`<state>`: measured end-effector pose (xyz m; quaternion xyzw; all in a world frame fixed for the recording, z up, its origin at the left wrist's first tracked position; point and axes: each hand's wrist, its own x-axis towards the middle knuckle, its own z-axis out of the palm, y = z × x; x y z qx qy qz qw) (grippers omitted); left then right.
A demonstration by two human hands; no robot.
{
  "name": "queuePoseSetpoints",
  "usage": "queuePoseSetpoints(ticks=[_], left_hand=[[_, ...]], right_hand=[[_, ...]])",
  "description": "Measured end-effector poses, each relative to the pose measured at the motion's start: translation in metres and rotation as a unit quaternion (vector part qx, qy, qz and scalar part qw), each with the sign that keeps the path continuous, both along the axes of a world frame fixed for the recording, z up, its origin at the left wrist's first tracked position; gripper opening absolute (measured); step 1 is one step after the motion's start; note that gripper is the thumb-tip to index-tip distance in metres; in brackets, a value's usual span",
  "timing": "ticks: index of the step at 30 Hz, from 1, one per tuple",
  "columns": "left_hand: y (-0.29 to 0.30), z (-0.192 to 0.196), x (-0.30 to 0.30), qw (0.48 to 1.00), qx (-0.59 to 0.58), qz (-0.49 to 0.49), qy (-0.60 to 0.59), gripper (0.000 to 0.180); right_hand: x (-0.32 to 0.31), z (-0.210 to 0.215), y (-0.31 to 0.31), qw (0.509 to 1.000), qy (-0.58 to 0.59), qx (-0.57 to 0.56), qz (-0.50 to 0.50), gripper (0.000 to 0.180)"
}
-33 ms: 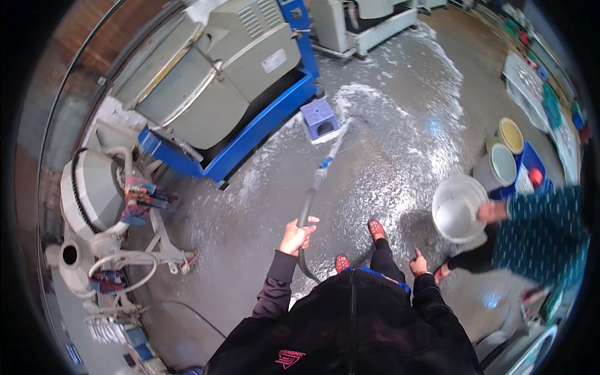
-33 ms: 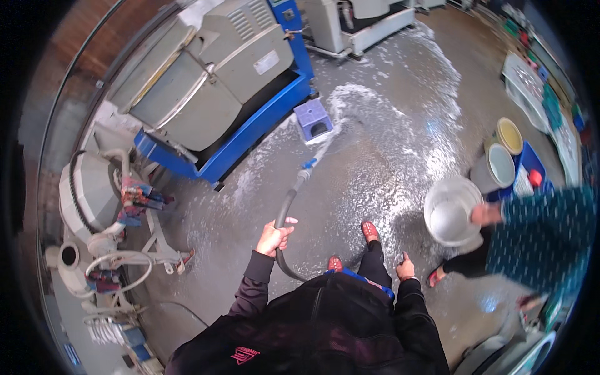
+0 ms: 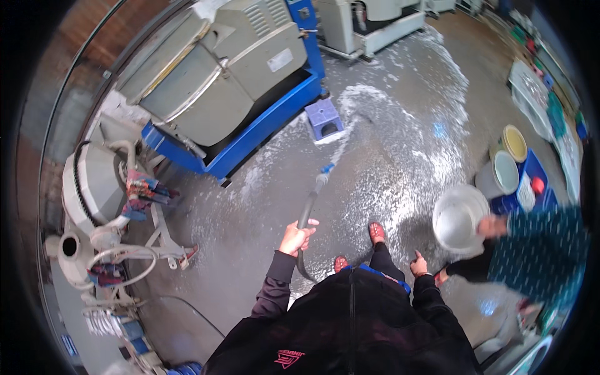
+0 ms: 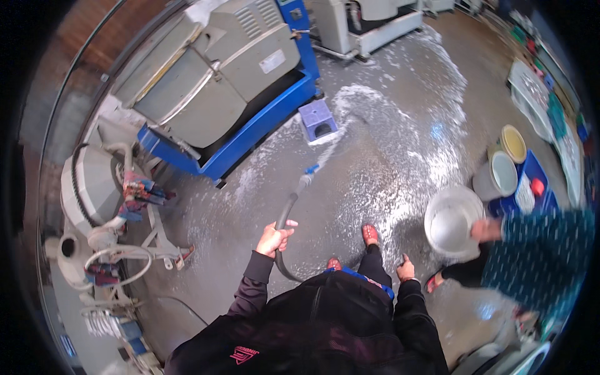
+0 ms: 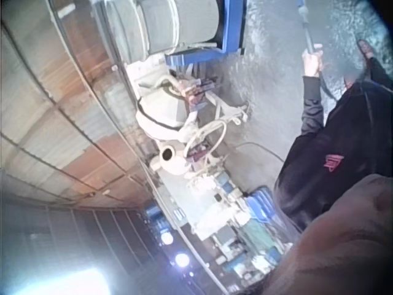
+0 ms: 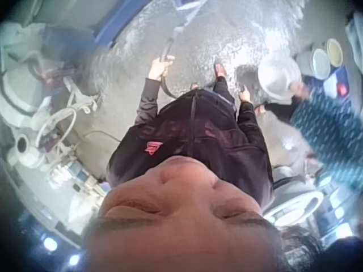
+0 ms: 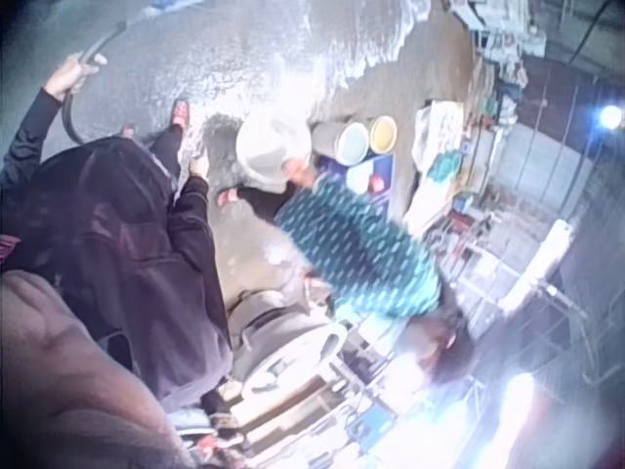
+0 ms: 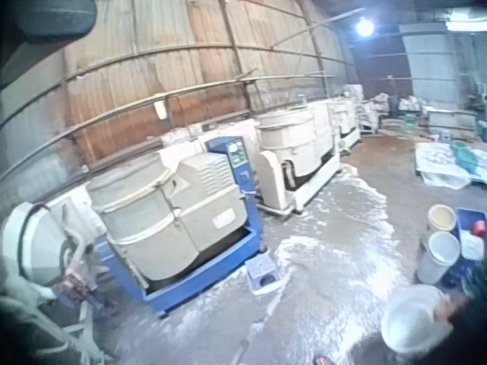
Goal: The person uses a hose to spray water into a rotating tumbler filled with colorful beads and then rinses the factory floor. Other workers scoop and transfer beads between containers while the tumbler operates.
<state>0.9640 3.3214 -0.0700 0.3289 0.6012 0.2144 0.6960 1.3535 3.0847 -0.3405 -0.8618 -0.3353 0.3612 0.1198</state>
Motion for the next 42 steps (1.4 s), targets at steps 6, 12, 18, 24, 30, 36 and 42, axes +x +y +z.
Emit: queuePoseSetpoints(ticks=[6, 12, 18, 24, 30, 36, 42], left_hand=[[-0.008, -0.041, 0.028, 0.977, 0.067, 0.145, 0.143, 0.024], [-0.012, -0.068, 0.039, 0.965, 0.07, 0.205, 0.149, 0.024], [-0.031, -0.09, 0.03, 0.857, 0.046, 0.447, 0.253, 0.03], [-0.071, -0.057, 0.007, 0.712, 0.078, 0.693, 0.086, 0.022], [-0.071, -0.026, -0.001, 0.647, 0.113, 0.754, -0.023, 0.029], [-0.035, -0.032, -0.064, 0.639, 0.182, 0.746, -0.058, 0.032], [0.014, -0.059, -0.156, 0.687, 0.116, 0.717, -0.032, 0.028]], right_hand=[[0.073, -0.038, 0.115, 0.996, 0.073, -0.038, 0.015, 0.051], [0.108, -0.025, 0.203, 0.978, 0.197, -0.038, 0.051, 0.059], [0.126, -0.041, 0.261, 0.947, 0.288, -0.12, 0.073, 0.054], [0.133, -0.062, 0.285, 0.903, 0.292, -0.218, 0.227, 0.046], [0.119, -0.046, 0.339, 0.909, 0.253, -0.254, 0.211, 0.045], [0.072, -0.06, 0.39, 0.921, 0.267, -0.213, 0.189, 0.041], [-0.022, -0.019, 0.402, 0.937, 0.274, -0.147, 0.162, 0.039]])
